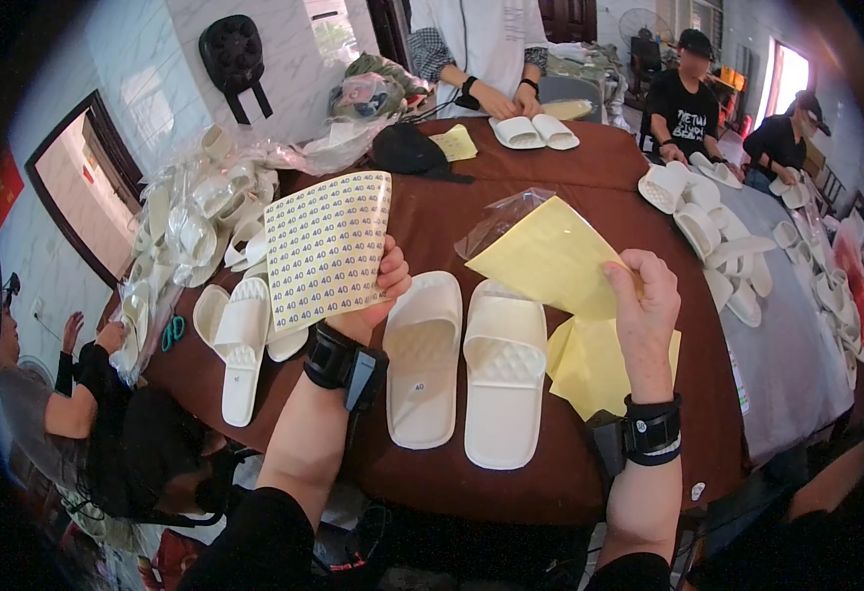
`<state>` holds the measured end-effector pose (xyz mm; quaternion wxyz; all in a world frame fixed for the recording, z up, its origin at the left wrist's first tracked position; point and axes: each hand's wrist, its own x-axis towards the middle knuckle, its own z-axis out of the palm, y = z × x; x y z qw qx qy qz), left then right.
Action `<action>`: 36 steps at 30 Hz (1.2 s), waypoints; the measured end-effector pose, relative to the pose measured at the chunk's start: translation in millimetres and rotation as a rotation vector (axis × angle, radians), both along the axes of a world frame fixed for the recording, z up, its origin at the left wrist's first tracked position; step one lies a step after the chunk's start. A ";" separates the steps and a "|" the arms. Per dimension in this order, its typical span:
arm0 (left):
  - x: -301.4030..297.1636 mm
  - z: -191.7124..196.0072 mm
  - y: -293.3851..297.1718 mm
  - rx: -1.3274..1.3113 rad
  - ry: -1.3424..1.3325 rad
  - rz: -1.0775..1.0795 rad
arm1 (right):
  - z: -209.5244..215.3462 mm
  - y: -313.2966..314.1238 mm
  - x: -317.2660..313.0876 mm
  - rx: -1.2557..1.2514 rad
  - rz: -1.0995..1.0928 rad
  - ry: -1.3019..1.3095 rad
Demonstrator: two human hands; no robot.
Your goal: Applying size labels to sandals at a workshop table.
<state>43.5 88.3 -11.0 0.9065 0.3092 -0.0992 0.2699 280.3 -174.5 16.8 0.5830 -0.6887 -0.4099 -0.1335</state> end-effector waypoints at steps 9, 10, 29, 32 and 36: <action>0.5 -8.8 4.1 -0.196 0.213 0.105 | 1.2 0.6 -0.3 0.009 -0.003 0.019; -0.5 -7.1 4.0 -0.272 0.242 0.092 | 2.4 -0.3 -0.9 0.003 -0.007 0.022; -0.3 -4.3 13.1 -0.547 0.296 0.212 | 3.0 3.9 -3.8 -0.025 -0.047 -0.011; 8.8 3.8 -0.2 -0.421 0.428 0.401 | 1.3 2.6 -1.8 -0.026 -0.067 -0.028; 16.8 1.5 2.6 -0.381 0.385 0.366 | 4.4 0.7 -1.8 0.012 -0.064 -0.089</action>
